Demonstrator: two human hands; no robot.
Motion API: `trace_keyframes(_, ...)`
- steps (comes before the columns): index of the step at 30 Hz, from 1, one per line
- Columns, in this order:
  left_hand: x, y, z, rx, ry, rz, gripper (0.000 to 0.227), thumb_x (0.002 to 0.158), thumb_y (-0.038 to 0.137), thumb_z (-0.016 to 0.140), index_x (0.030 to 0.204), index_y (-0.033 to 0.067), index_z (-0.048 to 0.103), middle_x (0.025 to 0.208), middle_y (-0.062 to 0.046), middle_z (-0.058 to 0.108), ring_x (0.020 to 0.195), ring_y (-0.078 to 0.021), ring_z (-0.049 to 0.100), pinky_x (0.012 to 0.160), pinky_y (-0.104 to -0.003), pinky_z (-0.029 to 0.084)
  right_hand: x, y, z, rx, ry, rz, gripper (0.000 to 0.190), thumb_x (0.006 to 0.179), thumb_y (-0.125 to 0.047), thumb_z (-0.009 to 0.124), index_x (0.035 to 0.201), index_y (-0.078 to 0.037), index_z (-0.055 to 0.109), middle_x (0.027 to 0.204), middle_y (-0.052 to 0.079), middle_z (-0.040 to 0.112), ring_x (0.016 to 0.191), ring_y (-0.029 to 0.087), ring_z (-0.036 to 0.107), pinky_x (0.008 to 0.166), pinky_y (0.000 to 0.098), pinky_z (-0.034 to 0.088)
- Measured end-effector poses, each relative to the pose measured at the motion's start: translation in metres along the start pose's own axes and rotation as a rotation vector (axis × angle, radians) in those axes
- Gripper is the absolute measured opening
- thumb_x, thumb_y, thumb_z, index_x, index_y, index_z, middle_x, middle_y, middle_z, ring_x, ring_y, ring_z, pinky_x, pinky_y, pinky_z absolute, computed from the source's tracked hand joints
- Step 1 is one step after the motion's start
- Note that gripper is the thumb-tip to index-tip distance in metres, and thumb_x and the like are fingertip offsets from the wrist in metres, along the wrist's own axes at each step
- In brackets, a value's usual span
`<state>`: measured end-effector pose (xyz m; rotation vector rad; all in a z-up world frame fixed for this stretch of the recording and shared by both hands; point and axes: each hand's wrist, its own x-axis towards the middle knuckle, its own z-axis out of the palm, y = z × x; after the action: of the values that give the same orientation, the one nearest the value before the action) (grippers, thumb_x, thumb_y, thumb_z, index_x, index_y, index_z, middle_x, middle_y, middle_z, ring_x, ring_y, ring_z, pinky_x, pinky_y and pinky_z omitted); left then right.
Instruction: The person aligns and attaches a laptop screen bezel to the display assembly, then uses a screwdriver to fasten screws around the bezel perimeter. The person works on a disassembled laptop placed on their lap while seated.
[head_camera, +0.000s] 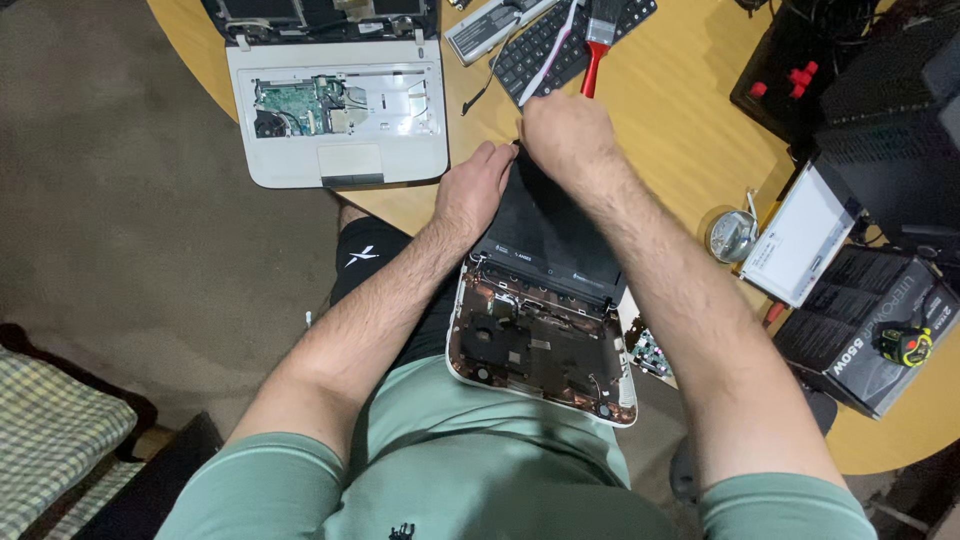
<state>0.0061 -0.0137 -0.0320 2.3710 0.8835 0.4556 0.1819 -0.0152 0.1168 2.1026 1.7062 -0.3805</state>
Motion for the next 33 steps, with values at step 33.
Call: trace_keyframes(33, -0.009, 0.024, -0.071, -0.186, -0.146, 0.026, 0.041, 0.122, 0.015, 0.068, 0.162, 0.0083, 0.075, 0.136, -0.023, 0.079, 0.130, -0.0486, 0.077, 0.110, -0.060, 0.064, -0.089, 0.013, 0.019, 0.523, 0.266, 0.316, 0.023, 0.113, -0.017, 0.077, 0.134, -0.013, 0.083, 0.114, 0.019, 0.092, 0.108, 0.048, 0.089, 0.087, 0.0664, 0.071)
